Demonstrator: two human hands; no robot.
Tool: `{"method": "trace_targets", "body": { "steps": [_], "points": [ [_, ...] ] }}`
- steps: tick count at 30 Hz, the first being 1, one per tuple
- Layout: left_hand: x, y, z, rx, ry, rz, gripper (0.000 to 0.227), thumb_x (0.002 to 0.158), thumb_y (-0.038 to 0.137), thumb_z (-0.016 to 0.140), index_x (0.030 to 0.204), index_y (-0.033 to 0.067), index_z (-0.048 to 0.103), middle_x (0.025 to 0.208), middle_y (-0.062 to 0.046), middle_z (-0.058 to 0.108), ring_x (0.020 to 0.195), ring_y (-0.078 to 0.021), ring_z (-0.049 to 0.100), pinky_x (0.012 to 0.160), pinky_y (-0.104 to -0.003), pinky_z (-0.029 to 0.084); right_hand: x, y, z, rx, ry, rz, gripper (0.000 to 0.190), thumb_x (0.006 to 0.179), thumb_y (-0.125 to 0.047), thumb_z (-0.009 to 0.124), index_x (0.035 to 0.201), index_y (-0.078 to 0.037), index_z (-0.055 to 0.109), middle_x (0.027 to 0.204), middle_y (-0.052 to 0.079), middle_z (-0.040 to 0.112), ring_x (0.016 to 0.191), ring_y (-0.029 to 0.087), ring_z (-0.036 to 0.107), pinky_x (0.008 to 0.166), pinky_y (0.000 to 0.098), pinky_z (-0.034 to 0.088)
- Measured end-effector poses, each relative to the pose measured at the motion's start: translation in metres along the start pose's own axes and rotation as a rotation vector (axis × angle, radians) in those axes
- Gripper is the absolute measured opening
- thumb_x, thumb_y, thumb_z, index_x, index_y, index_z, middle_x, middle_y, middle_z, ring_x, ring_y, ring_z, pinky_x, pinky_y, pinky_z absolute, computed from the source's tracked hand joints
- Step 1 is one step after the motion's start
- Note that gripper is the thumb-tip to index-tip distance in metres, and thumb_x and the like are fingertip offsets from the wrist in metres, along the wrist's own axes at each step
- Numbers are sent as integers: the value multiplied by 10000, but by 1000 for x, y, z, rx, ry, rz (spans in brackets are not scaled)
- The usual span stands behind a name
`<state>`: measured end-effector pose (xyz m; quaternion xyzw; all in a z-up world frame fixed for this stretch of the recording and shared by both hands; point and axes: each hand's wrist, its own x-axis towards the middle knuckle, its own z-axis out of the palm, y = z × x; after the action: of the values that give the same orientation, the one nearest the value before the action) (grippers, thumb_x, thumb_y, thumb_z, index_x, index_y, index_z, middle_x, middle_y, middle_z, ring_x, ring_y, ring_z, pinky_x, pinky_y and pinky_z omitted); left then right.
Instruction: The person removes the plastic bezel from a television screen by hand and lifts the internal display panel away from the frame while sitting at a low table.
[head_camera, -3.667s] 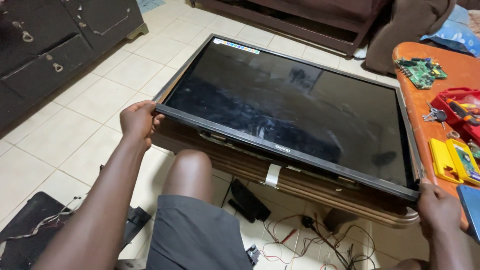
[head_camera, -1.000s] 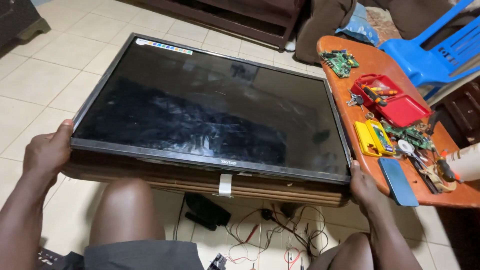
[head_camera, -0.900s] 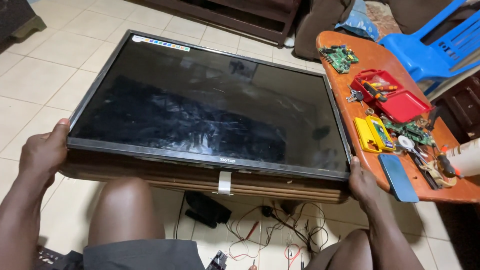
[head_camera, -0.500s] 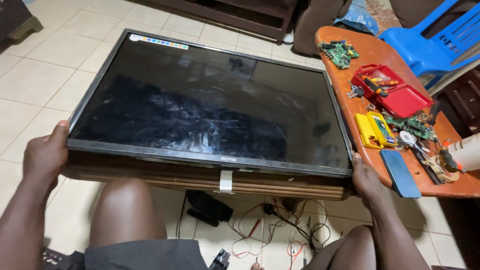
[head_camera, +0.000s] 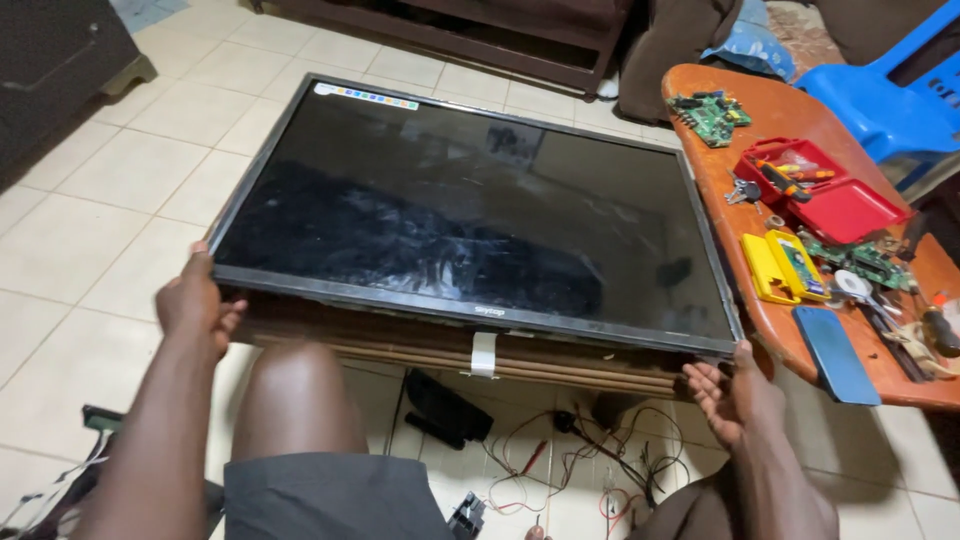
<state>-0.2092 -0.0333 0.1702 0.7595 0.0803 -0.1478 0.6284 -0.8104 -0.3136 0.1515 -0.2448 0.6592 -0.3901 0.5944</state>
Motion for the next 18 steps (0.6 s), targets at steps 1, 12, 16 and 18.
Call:
{"method": "trace_targets", "body": {
  "steps": [1,12,16,18],
  "points": [
    [-2,-1,3,-107,-51,-82,383,983,579,693,1056,219,584,834,-55,604,539,-181,554,444,-284,427,-16,7,4,63,-3,-46,634,1076,-546,569,1215,70,521,1179,287,711,965,279,733,780,292,588],
    [-49,-1,18,-352,-302,-247,590,991,160,715,1452,45,365,1393,-267,401,1316,-439,518,1051,-610,498,4,43,29,300,-340,56,216,954,-289,788,974,-97,691,906,51,724,781,170,759,670,248,629],
    [-59,4,18,-322,-319,-180,562,1014,122,686,1438,5,337,1408,-292,449,1300,-453,551,1019,-625,522,7,41,38,275,-312,34,226,937,-269,791,1061,-111,688,903,11,678,794,145,729,700,229,621],
    [-60,3,18,-298,-315,-170,569,1021,131,690,1435,6,319,1410,-313,453,1302,-460,554,1018,-620,529,3,38,39,303,-291,41,246,926,-240,798,1083,-93,679,932,28,651,833,164,733,727,245,639]
  ]
}}
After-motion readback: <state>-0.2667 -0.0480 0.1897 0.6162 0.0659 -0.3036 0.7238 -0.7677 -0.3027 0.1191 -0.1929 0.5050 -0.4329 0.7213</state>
